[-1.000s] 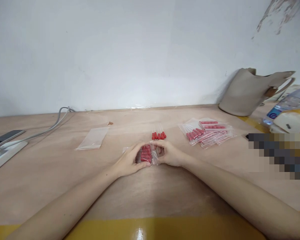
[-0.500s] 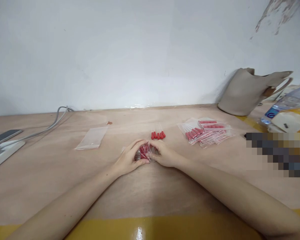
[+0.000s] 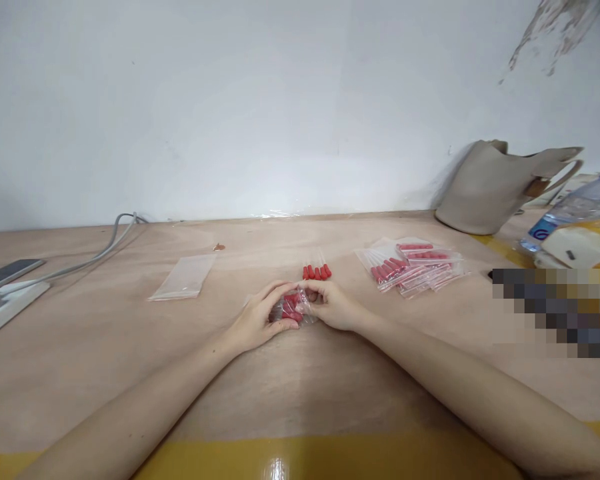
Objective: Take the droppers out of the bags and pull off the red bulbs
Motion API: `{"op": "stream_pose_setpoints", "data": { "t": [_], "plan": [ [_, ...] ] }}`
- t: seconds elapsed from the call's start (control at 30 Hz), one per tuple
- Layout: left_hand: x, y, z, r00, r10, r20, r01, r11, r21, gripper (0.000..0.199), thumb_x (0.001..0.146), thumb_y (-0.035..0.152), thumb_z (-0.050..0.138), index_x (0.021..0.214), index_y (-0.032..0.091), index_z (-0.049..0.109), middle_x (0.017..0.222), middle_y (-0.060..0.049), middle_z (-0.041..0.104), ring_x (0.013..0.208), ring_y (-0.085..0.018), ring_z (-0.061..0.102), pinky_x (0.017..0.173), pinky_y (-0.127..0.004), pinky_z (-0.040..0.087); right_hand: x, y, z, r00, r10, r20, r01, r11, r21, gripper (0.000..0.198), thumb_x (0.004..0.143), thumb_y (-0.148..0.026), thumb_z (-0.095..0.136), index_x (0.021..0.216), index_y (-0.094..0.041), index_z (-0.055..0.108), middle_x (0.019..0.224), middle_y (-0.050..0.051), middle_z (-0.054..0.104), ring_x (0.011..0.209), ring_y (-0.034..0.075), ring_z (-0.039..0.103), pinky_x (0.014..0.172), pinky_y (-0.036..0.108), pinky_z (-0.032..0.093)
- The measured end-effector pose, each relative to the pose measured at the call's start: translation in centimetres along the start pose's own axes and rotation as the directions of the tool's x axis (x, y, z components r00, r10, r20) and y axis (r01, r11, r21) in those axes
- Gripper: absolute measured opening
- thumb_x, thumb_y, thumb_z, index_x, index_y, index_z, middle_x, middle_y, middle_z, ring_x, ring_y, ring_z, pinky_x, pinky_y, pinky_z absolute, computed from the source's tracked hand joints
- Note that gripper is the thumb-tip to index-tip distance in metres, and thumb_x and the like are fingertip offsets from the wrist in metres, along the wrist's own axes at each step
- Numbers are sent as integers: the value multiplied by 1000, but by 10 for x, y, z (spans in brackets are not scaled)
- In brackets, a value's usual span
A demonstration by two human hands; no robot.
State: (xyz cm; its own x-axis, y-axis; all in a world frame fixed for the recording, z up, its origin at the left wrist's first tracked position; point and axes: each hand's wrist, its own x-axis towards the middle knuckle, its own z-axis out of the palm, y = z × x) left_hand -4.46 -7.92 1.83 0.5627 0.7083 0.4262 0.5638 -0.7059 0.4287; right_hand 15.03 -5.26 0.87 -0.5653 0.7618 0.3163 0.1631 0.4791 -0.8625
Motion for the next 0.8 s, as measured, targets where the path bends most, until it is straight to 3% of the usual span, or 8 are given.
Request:
{"op": "stream_pose_setpoints", "data": {
  "t": [0.1,0.23,0.37,0.53,0.67,0.8],
  "plan": [
    [0,0,1,1000,-5,-3,5,1000,-9,55,78,39,60,127,25,38,124,-8,47,114,-22,47,95,-37,40,1,-3,3,1000,-21,23,23,997,-71,17,77,-17,53,91,-16,62,80,0,62,73,12,54,69,24,42],
    [0,0,0,1000,-2,-11,2,1000,-25,57,76,41,61,126,25,39,123,-7,48,112,-22,48,95,-36,40,1,-4,5,999,-8,-36,3,988,-154,17,78,-11,48,86,-16,62,81,1,63,75,13,55,71,25,43],
    [-1,-3,-1,1000,-30,2,30,999,-20,58,76,42,62,126,25,39,123,-7,48,113,-22,48,94,-36,41,-1,-3,-5,996,47,-72,-53,996,-77,21,78,-10,47,94,-17,59,84,2,62,76,12,56,71,26,46],
    [-2,-8,-4,998,-68,-2,68,998,-10,61,75,44,62,127,24,38,125,-8,48,113,-23,47,94,-37,40,1,-6,-33,968,245,-56,-227,949,218,14,78,-20,55,90,-14,56,81,3,62,65,9,59,66,27,51],
    [-5,-9,-6,990,-139,9,139,990,-10,64,74,45,61,129,24,36,127,-9,47,114,-25,47,94,-40,40,1,-22,-70,965,251,-75,-236,957,166,18,72,-25,64,86,-14,61,79,3,66,71,12,61,72,29,52],
    [-9,-9,-8,969,-242,44,244,966,-79,72,72,46,63,132,24,32,131,-9,44,118,-27,44,96,-43,38,0,-39,-106,956,196,-218,-186,980,64,17,70,-26,66,83,-16,63,79,4,67,76,14,63,74,31,52]
  ]
}}
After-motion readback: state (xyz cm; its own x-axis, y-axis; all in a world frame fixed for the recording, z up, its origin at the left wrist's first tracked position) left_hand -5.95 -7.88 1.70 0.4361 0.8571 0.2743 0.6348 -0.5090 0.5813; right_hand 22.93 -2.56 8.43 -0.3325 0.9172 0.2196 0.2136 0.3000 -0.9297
